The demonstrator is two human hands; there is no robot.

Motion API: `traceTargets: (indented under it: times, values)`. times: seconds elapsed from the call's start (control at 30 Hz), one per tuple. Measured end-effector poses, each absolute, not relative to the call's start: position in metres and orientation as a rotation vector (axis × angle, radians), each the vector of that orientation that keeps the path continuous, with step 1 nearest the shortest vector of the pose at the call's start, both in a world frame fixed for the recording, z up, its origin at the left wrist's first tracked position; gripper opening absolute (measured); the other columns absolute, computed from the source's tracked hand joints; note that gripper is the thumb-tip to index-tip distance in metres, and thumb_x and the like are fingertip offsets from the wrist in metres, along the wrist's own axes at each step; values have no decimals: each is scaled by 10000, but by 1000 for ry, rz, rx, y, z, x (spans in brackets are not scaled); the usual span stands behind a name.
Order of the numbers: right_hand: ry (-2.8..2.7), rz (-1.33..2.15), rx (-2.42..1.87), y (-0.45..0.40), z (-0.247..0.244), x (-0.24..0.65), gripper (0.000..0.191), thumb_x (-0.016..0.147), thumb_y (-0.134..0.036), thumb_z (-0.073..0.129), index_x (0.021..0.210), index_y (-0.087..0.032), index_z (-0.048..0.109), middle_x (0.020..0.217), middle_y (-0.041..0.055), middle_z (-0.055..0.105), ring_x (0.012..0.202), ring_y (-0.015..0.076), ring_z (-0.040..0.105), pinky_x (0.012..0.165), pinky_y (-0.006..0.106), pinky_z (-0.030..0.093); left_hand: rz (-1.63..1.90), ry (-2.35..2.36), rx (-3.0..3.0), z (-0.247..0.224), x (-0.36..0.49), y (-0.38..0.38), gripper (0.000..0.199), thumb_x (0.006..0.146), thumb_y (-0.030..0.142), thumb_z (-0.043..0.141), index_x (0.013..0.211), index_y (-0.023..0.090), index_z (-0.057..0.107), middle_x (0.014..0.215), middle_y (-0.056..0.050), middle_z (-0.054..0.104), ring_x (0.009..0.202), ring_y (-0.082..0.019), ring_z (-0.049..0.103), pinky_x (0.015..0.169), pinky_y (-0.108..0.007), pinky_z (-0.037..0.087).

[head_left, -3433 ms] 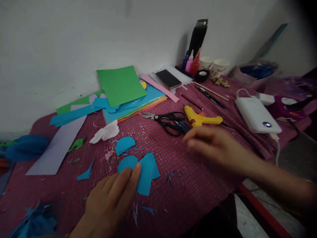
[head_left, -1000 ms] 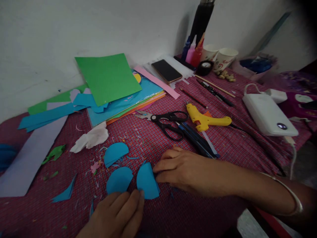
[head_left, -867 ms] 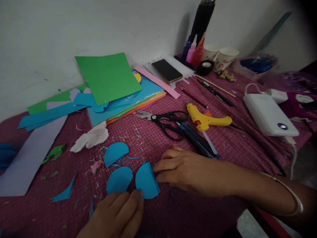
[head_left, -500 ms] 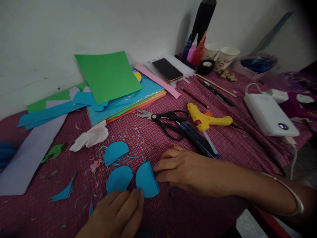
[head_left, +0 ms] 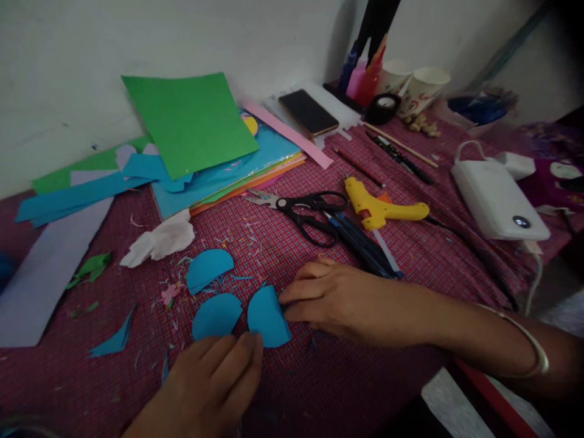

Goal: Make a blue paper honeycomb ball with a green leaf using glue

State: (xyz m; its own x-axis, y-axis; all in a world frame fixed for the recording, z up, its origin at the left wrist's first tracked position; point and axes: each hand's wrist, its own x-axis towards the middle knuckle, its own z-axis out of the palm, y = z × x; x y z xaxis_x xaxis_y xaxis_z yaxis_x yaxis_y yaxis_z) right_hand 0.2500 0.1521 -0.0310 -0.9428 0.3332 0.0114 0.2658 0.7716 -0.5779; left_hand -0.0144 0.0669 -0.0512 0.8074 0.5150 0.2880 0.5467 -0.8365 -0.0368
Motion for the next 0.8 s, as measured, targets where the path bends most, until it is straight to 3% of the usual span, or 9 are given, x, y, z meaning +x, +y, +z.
traceTargets:
  times: [0.4, 0.8]
  values:
    - [-2888, 901, -477, 152, -32, 250, 244, 972, -174, 462, 1119, -179, 657, 1217, 55, 625, 1056, 213, 491, 943, 372, 379, -498, -807, -2851, -47, -9, 72, 281, 919, -22, 387, 942, 110, 634, 818, -42, 658, 668, -136, 569, 569, -273, 472]
    - [-2888, 882, -474, 152, -34, 251, 233, 974, -189, 468, 1113, -188, 656, 1220, 51, 621, 1059, 213, 489, 943, 379, 378, -457, -793, -2865, -45, -6, 72, 294, 931, -14, 362, 958, 97, 633, 842, -54, 664, 690, -151, 561, 591, -296, 452]
